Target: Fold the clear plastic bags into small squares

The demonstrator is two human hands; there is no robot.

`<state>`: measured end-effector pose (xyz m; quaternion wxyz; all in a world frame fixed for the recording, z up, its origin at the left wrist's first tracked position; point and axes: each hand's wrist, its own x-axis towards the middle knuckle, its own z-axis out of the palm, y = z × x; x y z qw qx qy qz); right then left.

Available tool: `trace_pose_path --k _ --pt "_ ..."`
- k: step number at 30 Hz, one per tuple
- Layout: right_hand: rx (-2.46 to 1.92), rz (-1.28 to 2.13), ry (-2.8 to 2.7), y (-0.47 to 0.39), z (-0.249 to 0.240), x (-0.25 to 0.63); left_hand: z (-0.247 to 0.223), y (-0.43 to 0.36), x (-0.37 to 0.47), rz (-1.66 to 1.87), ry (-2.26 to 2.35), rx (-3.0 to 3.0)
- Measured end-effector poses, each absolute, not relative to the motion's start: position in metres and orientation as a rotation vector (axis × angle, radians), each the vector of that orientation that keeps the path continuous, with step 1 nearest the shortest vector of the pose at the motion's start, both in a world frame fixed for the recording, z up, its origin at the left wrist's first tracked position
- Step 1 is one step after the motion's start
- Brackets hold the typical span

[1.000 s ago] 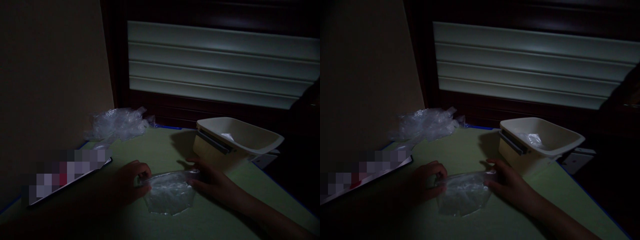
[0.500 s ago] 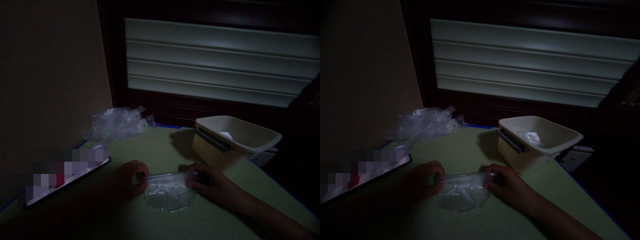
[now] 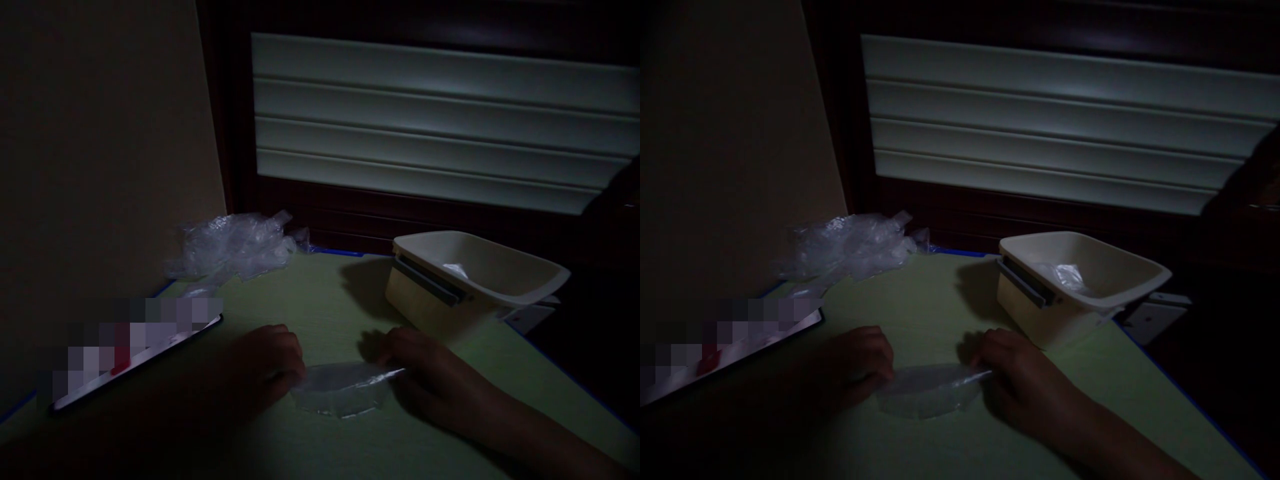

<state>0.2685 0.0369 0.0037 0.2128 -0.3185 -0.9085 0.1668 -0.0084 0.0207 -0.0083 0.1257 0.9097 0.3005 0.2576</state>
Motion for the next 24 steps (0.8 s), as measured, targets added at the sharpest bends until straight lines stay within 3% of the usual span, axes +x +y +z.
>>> trace_pose_path --k 7,13,19,24 --pt "-0.809 0.039 -2.379 0.027 0.005 0.275 -0.006 0.017 -0.006 0.385 0.953 2.986" --pt "-0.923 -0.081 -2.268 0.021 0.008 0.276 -0.006 0.015 -0.006 0.448 0.862 3.085" --pt "-0.694 -0.032 -2.667 0.005 0.002 0.254 0.002 0.010 -0.002 0.509 0.822 3.124" --pt "-0.435 -0.234 -2.774 0.007 -0.031 0.253 -0.001 0.010 0.000 0.512 0.839 3.176"
